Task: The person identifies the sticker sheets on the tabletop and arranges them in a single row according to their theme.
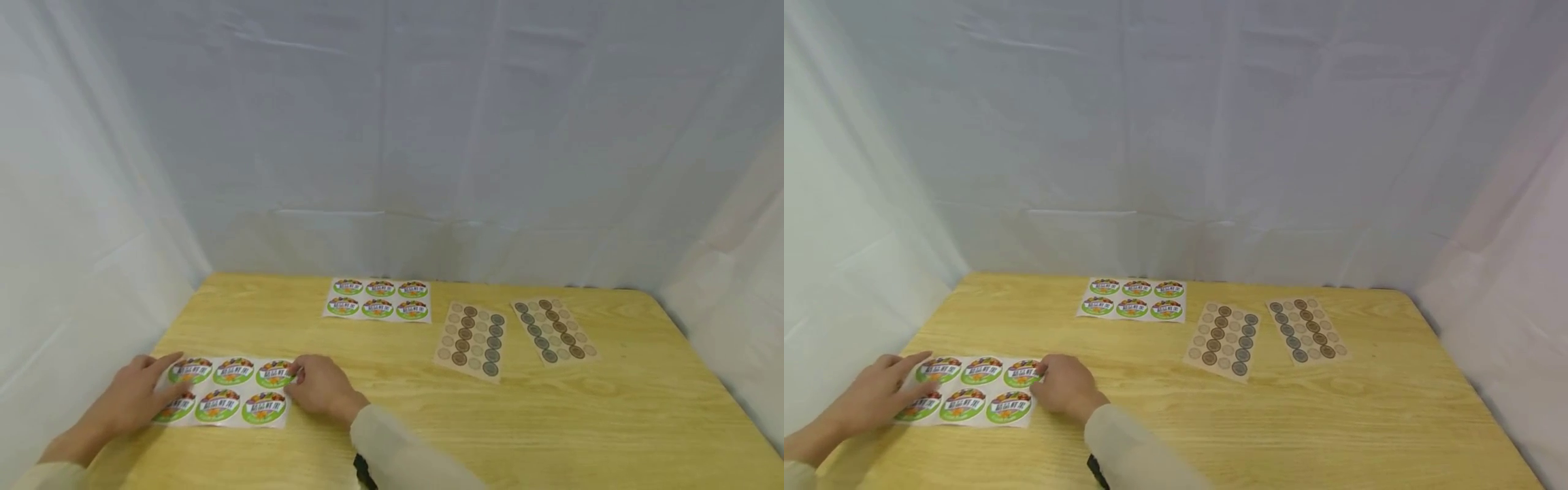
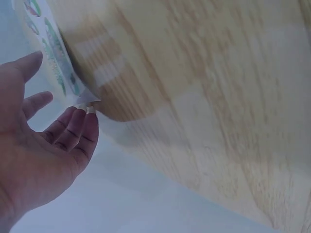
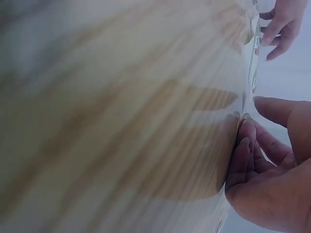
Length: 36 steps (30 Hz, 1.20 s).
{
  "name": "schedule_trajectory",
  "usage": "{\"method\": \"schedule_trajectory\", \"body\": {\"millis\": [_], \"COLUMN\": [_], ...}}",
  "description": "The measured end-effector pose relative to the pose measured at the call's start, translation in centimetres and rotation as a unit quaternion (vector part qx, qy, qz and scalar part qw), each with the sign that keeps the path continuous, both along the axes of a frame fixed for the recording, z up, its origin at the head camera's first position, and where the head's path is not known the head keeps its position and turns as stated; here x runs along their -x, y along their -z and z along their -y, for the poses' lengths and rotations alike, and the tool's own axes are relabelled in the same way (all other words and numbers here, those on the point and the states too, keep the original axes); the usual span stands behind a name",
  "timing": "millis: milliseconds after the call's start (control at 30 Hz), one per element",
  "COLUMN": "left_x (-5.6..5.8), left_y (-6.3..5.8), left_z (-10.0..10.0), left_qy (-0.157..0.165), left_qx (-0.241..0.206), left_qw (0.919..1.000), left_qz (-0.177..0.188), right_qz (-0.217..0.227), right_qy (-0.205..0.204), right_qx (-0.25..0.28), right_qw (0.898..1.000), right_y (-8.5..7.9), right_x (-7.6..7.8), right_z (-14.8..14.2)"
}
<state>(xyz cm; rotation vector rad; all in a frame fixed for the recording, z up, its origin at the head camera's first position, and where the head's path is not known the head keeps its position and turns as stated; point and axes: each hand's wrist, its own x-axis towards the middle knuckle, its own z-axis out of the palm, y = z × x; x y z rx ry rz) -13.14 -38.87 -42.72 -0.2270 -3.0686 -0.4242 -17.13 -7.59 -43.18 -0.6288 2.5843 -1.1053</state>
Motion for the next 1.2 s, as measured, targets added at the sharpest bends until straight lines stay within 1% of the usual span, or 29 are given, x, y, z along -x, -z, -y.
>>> {"method": "schedule_trajectory", "body": {"millis": [100, 200, 300, 433, 567, 700, 800, 967, 1067, 1200], "left_x": [0.0, -0.1, 0.1, 0.7, 1.6, 2.3, 2.8, 3.7, 4.2, 5.1], "left_y": [-0.4, -1.1, -2.0, -3.5, -5.0, -6.6, -7.6, -8.3, -8.3, -8.0], "left_z": [-0.5, -1.1, -2.0, -3.7, -5.5, -7.7, -9.1, -10.9, -11.9, -13.3], "left_qy": [0.000, -0.002, 0.011, 0.037, 0.065, 0.081, 0.089, 0.110, 0.115, 0.120], "left_qx": [0.013, 0.026, 0.029, 0.005, -0.025, -0.051, -0.073, -0.097, -0.111, -0.139], "left_qw": [0.9999, 0.9997, 0.9995, 0.9991, 0.9970, 0.9945, 0.9925, 0.9881, 0.9861, 0.9823], "left_qz": [-0.006, -0.001, -0.006, -0.018, -0.034, -0.042, -0.041, -0.046, -0.046, -0.038], "right_qz": [-0.006, 0.009, 0.031, 0.035, 0.025, 0.008, -0.007, -0.028, -0.041, -0.047], "right_qy": [-0.015, -0.029, -0.036, -0.040, -0.036, -0.027, -0.022, 0.003, 0.016, 0.033], "right_qx": [0.026, 0.059, 0.083, 0.087, 0.079, 0.076, 0.080, 0.095, 0.094, 0.092], "right_qw": [1.000, 0.998, 0.995, 0.995, 0.996, 0.997, 0.997, 0.995, 0.995, 0.994], "right_y": [0.0, -0.1, -0.6, -1.3, -1.9, -2.4, -2.9, -3.4, -3.6, -3.7], "right_x": [0.4, 0.9, 1.5, 2.4, 3.4, 4.4, 5.1, 6.0, 6.5, 6.9], "right_z": [-0.9, -2.2, -3.8, -6.0, -8.1, -10.4, -12.3, -14.9, -16.3, -17.8]}}
